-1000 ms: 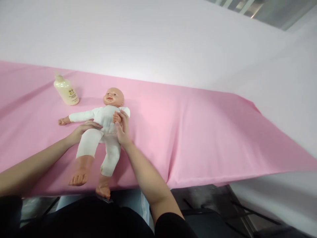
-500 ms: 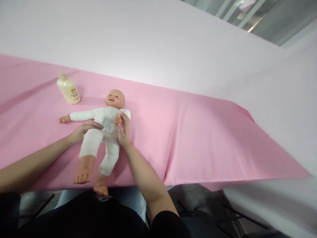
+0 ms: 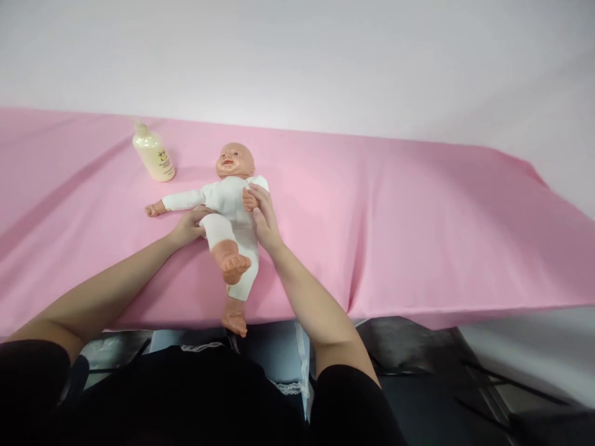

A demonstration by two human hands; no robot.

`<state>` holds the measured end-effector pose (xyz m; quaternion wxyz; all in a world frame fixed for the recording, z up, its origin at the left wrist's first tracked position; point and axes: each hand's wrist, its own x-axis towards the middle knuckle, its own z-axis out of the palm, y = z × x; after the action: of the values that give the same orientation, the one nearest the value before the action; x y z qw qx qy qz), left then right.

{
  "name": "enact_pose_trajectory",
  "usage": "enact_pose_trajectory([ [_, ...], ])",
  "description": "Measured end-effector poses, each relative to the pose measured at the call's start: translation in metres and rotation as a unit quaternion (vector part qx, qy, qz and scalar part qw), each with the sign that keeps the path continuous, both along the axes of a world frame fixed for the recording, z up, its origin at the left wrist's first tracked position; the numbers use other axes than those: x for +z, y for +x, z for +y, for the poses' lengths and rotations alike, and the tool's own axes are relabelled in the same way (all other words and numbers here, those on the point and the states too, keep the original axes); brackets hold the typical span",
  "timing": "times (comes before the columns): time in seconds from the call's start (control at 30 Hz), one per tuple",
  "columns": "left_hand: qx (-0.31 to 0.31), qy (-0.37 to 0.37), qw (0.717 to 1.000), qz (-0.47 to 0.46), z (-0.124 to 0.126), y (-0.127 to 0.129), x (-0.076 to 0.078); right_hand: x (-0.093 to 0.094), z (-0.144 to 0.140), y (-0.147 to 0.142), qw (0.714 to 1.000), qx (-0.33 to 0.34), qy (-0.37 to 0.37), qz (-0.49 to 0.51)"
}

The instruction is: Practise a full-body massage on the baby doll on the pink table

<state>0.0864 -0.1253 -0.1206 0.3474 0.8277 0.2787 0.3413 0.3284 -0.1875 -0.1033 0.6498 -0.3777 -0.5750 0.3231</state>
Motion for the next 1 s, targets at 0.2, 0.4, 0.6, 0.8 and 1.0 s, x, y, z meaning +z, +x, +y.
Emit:
enact_pose_trajectory([
  [0.2, -0.007, 0.004, 1.000, -0.010, 0.001, 0.005, -0.001, 0.004, -0.009, 0.000, 0.989, 0.061, 0.058, -0.123],
  [0.4, -0.027, 0.021, 0.999, 0.007, 0.008, 0.001, -0.004, -0.010, 0.016, 0.011, 1.000, -0.021, 0.016, 0.015],
  [0.6, -0.031, 0.024, 0.999, 0.032, 0.000, 0.001, 0.004, -0.006, 0.031, 0.031, 0.977, -0.067, -0.057, 0.192],
  [0.8, -0.032, 0.041, 0.999, 0.014, 0.003, 0.002, -0.001, 0.008, 0.022, 0.037, 0.955, -0.088, -0.091, 0.270],
  [1.0, -0.029, 0.018, 0.999, 0.031, 0.002, -0.001, 0.002, 0.004, 0.020, 0.020, 0.978, -0.055, -0.076, 0.187],
])
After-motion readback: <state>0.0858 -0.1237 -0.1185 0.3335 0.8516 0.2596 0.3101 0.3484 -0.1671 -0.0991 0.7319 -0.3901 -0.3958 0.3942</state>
